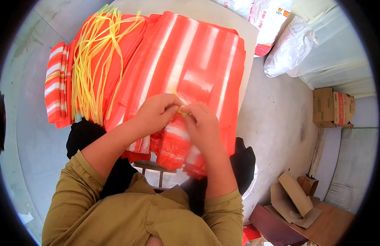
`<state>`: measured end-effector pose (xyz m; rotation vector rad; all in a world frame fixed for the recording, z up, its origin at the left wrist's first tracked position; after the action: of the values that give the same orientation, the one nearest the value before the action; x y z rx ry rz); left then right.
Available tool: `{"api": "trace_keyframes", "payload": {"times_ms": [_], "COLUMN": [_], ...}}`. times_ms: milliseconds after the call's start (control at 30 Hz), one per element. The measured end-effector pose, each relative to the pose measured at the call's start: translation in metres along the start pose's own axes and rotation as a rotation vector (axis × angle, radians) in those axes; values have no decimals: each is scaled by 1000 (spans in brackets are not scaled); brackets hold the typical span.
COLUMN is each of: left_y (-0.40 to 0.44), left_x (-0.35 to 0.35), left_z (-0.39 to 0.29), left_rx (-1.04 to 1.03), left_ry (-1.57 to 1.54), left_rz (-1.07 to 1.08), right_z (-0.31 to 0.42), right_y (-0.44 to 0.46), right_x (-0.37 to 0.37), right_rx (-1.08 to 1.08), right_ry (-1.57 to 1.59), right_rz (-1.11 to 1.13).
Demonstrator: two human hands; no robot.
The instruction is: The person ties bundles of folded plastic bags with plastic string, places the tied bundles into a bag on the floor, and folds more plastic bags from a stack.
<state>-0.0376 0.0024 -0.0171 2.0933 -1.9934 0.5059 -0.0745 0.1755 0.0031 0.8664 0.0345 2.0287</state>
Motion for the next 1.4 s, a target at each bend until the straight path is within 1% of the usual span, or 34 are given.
{"api": "trace_keyframes", "payload": {"times_ms": [33, 133, 200, 300, 400, 433, 500, 533, 600, 633, 700, 733, 800, 833, 900, 1000, 1067, 1100, 1133, 1233, 1267, 1300, 1367, 1400], "left_y": [0, -1, -1, 2, 3, 3, -1, -3, -9, -12, -18, -21, -26, -27, -28, -25, -29, -31, -33, -40, -43, -47, -54, -53], "left_x": [1, 3, 7, 9, 12, 13, 15, 17, 21, 16, 7, 5, 5, 7, 10, 14, 8, 4, -1, -18, -26, -30, -35, -35], "left_z": [0, -1, -2, 3, 0, -2, -11, -14, -22, -19, -9, -9, -12, -11, -7, 4, 7, 7, 4, -13, -11, -9, -5, -2], "left_rx": [-24, -100, -155, -139, -94, -138, -227, -153, -9, -15, -28, -22, -5, 34, 114, 313, 479, 559, 555, 533, 549, 668, 913, 923], "left_ry": [71, 285, 431, 584, 637, 609, 551, 488, 363, 333, 270, 268, 266, 190, 36, -334, -822, -1067, -1109, -1234, -1200, -1224, -1261, -1193], "left_rz": [-40, -142, -185, -149, -123, -213, -393, -347, -249, -165, 7, 5, -5, 8, 32, 136, 275, 344, 411, 600, 659, 660, 655, 651], "right_z": [0, 0, 3, 2, -2, -3, -5, -7, -8, -8, -3, -1, 3, 4, 4, 25, 25, 11, 4, -5, -3, -2, -3, -3], "right_y": [0, 0, -1, -1, -3, -4, -10, -12, -9, -9, -9, -10, -8, -8, -13, -12, -14, -20, -23, -17, -16, -14, -14, -17], "right_x": [1, 7, 16, 25, 31, 32, 37, 40, 42, 42, 37, 35, 37, 37, 35, 26, 25, 25, 26, 35, 33, 22, 12, 15], "right_rx": [24, -63, -41, -7, -27, -42, -200, -279, -369, -416, -370, -345, -396, -420, -350, -233, -125, -58, 7, -55, -146, -166, -121, -94], "right_ry": [-8, 70, 61, 42, 81, 103, 87, 79, -52, -119, -148, -162, -61, -11, 379, 958, 1041, 933, 825, 1103, 1039, 1100, 1089, 1022], "right_rz": [-11, 42, 120, 241, 308, 322, 199, 137, 184, 204, 225, 238, 219, 209, 95, -35, -87, -93, -96, -326, -363, -410, -319, -371]}}
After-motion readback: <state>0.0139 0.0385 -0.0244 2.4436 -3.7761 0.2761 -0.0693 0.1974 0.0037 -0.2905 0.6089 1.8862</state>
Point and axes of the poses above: each hand's wrist, its own y-axis towards the middle knuckle, its own x-axis out of the back of the hand, z = x × y, the point moved 3 cm from there along y, towards the middle knuckle, and after that the axes turned 9 degrees about x, right-handed, at the moved point
